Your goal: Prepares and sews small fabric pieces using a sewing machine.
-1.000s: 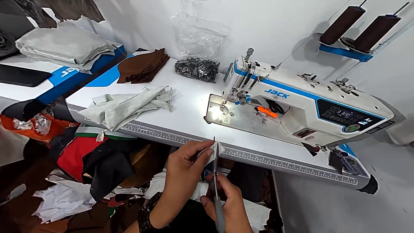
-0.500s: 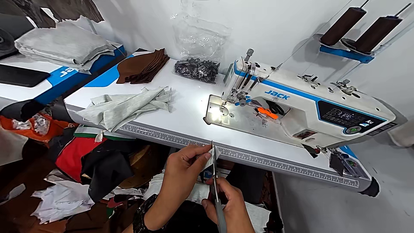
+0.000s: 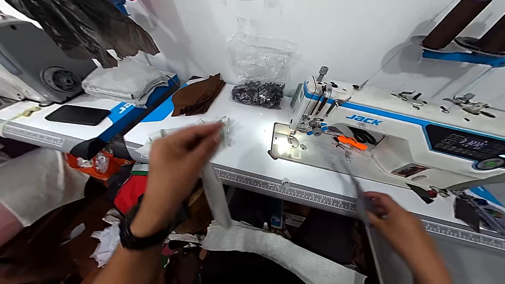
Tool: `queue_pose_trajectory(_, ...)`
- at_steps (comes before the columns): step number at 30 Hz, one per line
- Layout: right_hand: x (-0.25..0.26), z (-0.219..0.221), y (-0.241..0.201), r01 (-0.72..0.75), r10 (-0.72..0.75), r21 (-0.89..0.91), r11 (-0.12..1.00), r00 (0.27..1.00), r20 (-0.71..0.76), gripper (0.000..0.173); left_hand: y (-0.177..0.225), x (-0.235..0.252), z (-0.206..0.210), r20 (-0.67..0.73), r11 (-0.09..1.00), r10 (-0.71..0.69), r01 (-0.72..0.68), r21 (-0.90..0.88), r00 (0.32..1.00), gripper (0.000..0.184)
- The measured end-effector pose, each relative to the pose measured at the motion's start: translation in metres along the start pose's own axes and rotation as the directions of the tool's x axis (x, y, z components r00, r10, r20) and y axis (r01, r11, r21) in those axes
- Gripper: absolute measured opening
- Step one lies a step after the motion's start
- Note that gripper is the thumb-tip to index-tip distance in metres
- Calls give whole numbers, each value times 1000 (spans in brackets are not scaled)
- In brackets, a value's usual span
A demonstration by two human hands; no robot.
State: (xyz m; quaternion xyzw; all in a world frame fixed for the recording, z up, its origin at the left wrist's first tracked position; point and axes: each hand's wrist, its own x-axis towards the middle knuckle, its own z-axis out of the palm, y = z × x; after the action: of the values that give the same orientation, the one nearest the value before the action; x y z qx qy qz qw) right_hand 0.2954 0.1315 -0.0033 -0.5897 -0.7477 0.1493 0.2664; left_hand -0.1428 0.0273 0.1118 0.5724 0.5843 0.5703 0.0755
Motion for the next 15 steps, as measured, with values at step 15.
queue_pose_trajectory(15,-125,-1,116,-363,191,321,875,867,461,46,-88,-43,46,874,998,45,-55,-21,484,35)
